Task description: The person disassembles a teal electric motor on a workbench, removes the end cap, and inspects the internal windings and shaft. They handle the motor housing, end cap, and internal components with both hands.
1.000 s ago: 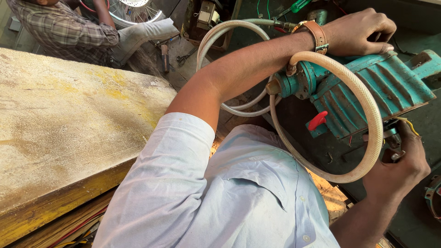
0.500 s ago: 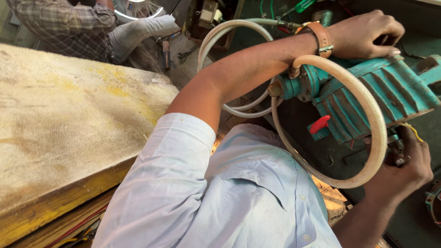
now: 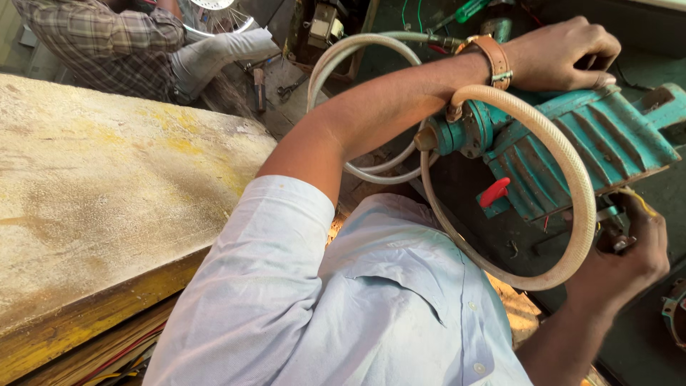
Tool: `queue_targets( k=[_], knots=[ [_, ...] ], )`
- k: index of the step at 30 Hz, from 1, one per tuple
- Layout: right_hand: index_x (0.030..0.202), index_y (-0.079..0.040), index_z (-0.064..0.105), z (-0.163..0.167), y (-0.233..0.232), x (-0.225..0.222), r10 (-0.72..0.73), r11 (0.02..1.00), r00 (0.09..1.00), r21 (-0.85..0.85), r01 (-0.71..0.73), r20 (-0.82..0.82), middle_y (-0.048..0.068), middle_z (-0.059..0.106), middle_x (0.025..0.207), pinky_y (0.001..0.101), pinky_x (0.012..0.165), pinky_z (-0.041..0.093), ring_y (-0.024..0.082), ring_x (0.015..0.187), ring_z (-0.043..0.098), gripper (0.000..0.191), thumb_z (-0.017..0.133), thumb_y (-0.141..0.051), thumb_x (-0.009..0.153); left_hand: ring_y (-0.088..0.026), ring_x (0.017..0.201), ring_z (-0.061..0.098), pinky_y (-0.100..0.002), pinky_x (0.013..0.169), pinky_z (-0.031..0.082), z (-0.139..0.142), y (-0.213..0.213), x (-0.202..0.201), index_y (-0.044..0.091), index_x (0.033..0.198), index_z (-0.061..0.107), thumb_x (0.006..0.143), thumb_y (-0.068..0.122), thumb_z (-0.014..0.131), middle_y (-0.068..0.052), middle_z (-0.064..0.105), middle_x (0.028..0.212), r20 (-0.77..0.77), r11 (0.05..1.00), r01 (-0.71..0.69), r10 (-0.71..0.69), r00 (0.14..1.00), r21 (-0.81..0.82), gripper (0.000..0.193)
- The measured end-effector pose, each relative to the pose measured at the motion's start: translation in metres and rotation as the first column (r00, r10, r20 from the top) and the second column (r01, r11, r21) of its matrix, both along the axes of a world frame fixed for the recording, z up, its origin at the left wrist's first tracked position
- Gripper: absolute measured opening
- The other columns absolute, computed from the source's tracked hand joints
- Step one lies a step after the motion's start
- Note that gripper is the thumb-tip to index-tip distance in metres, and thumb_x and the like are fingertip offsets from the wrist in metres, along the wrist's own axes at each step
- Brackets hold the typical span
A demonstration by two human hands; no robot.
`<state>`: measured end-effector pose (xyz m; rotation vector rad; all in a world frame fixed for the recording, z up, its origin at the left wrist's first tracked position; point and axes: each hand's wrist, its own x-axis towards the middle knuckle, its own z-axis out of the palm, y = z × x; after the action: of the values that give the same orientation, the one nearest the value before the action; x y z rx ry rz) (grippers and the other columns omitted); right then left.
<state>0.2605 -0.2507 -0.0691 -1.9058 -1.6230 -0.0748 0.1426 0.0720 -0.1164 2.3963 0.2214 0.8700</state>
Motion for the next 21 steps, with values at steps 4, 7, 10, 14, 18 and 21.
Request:
queue_targets(
  k=[4, 7, 10, 14, 18, 21],
  knots=[
    [0.13, 0.006, 0.072, -0.003, -0.002, 0.001, -0.002, 1.0, 0.999, -0.028, 0.001, -0.05, 0.014, 0.071, 0.114, 0.0295, 0.068, 0.053, 0.022, 0.096, 0.073, 0.05, 0.099, -0.015, 0.093, -0.016, 0.082, 0.063, -0.034, 0.079, 0.055, -0.003, -0.001, 0.001, 0.014, 0.09, 0.067, 0.103, 0.05, 0.068, -0.001, 0.066, 0.085, -0.391, 0.974, -0.071, -0.02, 0.92, -0.217, 0.038],
    [0.131, 0.007, 0.071, -0.004, -0.006, 0.007, 0.0, 0.999, 0.999, -0.045, -0.003, -0.053, 0.015, 0.072, 0.114, 0.0274, 0.064, 0.052, 0.021, 0.095, 0.073, 0.053, 0.096, -0.017, 0.091, -0.018, 0.09, 0.06, -0.035, 0.078, 0.054, -0.006, -0.002, 0.002, 0.017, 0.095, 0.071, 0.098, 0.05, 0.071, 0.002, 0.069, 0.088, -0.228, 0.988, -0.075, 0.043, 0.973, -0.132, 0.033],
    [0.135, 0.007, 0.069, -0.007, -0.008, 0.008, 0.02, 0.999, 0.988, -0.028, -0.024, -0.154, 0.016, 0.072, 0.119, 0.0246, 0.064, 0.054, 0.019, 0.098, 0.073, 0.052, 0.094, -0.014, 0.094, -0.018, 0.093, 0.06, -0.037, 0.081, 0.054, -0.007, -0.002, 0.002, 0.017, 0.096, 0.072, 0.099, 0.05, 0.071, 0.002, 0.069, 0.091, -0.198, 0.992, -0.062, 0.038, 0.979, -0.114, 0.034],
    [0.138, 0.007, 0.066, -0.013, -0.006, 0.002, 0.062, 0.997, 0.988, 0.048, -0.055, -0.142, 0.014, 0.069, 0.119, 0.0259, 0.077, 0.061, 0.018, 0.106, 0.074, 0.054, 0.091, -0.012, 0.094, -0.014, 0.09, 0.063, -0.033, 0.085, 0.055, -0.006, 0.001, 0.002, 0.017, 0.095, 0.067, 0.105, 0.054, 0.065, 0.001, 0.065, 0.091, -0.413, 0.978, -0.079, -0.007, 0.911, -0.192, 0.038],
    [0.136, 0.009, 0.07, -0.009, -0.007, 0.0, 0.02, 1.0, 0.99, 0.009, -0.018, -0.14, 0.017, 0.072, 0.118, 0.029, 0.064, 0.055, 0.022, 0.097, 0.074, 0.054, 0.096, -0.01, 0.093, -0.017, 0.087, 0.06, -0.035, 0.078, 0.053, -0.003, -0.002, 0.002, 0.017, 0.089, 0.069, 0.102, 0.05, 0.069, 0.0, 0.066, 0.086, -0.236, 0.996, -0.049, 0.029, 0.971, -0.08, 0.035],
    [0.139, 0.008, 0.064, -0.004, -0.007, -0.002, 0.05, 0.999, 0.991, 0.014, -0.049, -0.124, 0.017, 0.067, 0.121, 0.0281, 0.073, 0.059, 0.022, 0.103, 0.073, 0.055, 0.091, -0.01, 0.095, -0.017, 0.086, 0.06, -0.035, 0.076, 0.053, -0.002, -0.002, 0.002, 0.017, 0.088, 0.07, 0.101, 0.049, 0.071, 0.001, 0.066, 0.085, -0.181, 0.996, -0.044, 0.029, 0.983, -0.076, 0.034]
  ],
)
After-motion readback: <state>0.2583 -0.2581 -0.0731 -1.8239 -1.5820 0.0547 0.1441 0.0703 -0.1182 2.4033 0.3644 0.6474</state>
